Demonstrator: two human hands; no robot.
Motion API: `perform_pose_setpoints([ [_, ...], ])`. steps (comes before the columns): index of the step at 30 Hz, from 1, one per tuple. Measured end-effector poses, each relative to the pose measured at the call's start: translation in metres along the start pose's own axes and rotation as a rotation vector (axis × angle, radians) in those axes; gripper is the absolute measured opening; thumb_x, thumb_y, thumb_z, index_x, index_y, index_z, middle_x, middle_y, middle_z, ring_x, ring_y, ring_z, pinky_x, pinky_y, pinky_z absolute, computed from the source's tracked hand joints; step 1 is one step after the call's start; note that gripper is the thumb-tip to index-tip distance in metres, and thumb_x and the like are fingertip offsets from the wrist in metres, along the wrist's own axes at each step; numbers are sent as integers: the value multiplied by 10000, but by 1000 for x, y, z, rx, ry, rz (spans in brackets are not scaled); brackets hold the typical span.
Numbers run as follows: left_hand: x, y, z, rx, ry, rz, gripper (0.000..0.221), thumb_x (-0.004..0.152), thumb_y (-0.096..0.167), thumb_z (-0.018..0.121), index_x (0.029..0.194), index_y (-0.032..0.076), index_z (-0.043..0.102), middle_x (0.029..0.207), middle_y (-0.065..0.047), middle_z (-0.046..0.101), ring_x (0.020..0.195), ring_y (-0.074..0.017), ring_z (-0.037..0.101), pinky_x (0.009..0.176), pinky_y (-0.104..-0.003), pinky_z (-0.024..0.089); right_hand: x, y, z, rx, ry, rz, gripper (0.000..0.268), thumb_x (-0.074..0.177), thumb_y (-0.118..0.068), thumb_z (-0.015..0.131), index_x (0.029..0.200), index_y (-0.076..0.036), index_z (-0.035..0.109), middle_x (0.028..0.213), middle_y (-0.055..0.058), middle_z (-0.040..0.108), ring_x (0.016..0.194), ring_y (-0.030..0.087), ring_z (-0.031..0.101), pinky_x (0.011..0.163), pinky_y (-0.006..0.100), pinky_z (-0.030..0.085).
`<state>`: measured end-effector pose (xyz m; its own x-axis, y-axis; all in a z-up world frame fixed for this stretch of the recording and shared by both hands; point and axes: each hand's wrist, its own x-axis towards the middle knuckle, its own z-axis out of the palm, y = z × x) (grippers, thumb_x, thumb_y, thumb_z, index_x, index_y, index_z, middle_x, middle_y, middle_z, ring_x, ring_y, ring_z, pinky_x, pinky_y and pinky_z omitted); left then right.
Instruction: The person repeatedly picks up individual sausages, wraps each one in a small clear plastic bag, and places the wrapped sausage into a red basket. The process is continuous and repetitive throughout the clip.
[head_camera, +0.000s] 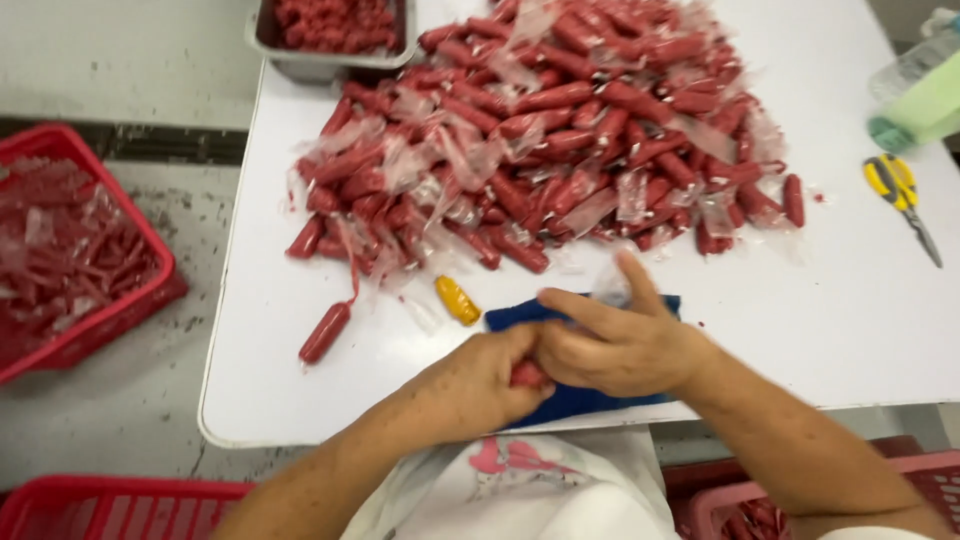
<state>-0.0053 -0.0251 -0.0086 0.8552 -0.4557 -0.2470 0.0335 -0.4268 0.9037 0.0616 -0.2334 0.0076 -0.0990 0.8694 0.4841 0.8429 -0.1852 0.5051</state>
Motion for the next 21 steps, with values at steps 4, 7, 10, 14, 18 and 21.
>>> perform_pose_setpoints([
  [4,-43,0,-26,-97,-169,-36,315,797,130,603,1092,216,670,952,113,710,784,-18,584,718,-195,471,9,27,-21,-113,54,-120,210,1025,-300,503,844,-283,610,957,-155,481,1134,83,692,1190,696,41],
  [7,-42,-18,-44,-150,-357,13,424,856,159,645,1271,241,619,986,92,674,806,-45,573,785,-204,481,24,36,-10,-20,59,-149,144,970,-276,536,848,-205,561,940,-123,442,1100,80,704,1207,618,104],
  [10,-26,-18,-43,-185,-218,189,1071,715,595,616,1589,162,173,1379,-124,592,1210,-217,597,985,-295,438,50,40,14,231,-13,-175,153,997,-260,586,927,-127,615,896,-20,578,1059,204,713,1027,602,444],
  [14,-46,1,-47,-559,203,247,684,914,345,581,1533,143,368,699,29,513,636,-69,480,621,-219,417,59,80,34,-9,79,-310,193,1002,-293,510,864,-180,583,964,-20,600,1051,143,713,1052,478,291],
  [18,-75,-40,-66,-257,184,17,533,929,430,584,1426,250,518,740,-26,682,613,-125,568,648,-268,471,15,191,99,242,-314,1006,289,904,201,723,1178,109,726,1038,222,721,908,350,681,595,417,547],
  [21,-66,-70,-55,-415,183,193,236,1033,229,580,1194,101,695,788,33,589,667,-75,508,608,-220,398,-22,311,221,461,678,1000,184,1087,-162,421,1005,-74,559,986,135,592,962,280,665,901,483,642],
])
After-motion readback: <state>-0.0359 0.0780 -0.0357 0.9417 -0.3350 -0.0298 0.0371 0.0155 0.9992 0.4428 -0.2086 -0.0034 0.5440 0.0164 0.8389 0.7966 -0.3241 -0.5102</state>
